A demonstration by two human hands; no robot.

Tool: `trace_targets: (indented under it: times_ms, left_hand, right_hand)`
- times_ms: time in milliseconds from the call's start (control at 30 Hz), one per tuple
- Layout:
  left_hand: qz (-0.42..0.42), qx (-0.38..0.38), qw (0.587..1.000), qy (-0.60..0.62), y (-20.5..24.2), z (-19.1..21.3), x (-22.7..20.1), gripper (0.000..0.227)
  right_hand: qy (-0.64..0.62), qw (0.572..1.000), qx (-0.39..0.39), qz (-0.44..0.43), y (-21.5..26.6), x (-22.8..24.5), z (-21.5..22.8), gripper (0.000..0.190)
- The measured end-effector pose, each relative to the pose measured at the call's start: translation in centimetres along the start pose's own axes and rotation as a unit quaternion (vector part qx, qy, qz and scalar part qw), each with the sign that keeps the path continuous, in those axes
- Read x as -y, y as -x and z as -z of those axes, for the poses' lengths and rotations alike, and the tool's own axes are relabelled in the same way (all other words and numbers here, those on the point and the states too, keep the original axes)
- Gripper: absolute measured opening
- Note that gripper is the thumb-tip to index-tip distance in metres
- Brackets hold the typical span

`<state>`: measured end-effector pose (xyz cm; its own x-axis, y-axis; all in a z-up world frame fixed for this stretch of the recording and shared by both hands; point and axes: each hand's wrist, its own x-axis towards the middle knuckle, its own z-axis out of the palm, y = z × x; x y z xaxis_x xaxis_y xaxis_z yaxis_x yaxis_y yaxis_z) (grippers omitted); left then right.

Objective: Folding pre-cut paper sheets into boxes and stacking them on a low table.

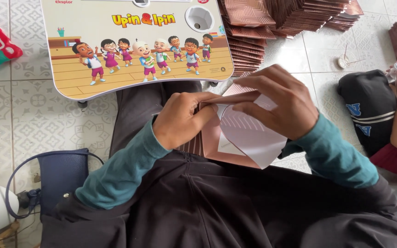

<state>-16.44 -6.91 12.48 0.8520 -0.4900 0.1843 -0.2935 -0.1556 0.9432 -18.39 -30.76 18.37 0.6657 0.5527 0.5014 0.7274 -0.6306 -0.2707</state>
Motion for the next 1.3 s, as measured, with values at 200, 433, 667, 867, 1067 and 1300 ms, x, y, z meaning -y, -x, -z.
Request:
trace_targets:
  times_ms: [200,433,667,867,1067,1300]
  left_hand:
    - [0.002,0.005,1.0,0.007,0.2,-0.3,0.0,0.028]
    - [-0.086,-0.018,0.996,0.021,-0.1,-0.2,0.0,0.025]
    - [-0.079,-0.032,0.996,0.012,0.4,0.0,-0.5,0.021]
    - [-0.069,-0.034,0.997,0.012,0.4,-0.3,-0.1,0.021]
    - [-0.07,-0.028,0.997,0.013,-0.1,-0.2,0.6,0.02]
    - [-0.082,0.022,0.995,0.042,-3.0,0.9,1.3,0.029]
  right_hand:
    - [-0.083,0.995,0.029,-0.055,-0.6,0.1,0.0,0.013]
    - [-0.088,0.992,0.033,-0.08,-0.3,-0.7,-0.2,0.007]
    - [-0.077,0.995,0.037,-0.057,-0.3,-1.0,-0.3,0.005]
    - [-0.03,0.999,0.029,0.008,-1.0,-0.1,-1.1,0.008]
    - [0.102,0.989,0.019,0.103,-0.9,-0.6,-1.4,0.011]
    - [0.154,0.977,0.145,-0.008,-1.5,-1.1,4.1,0.01]
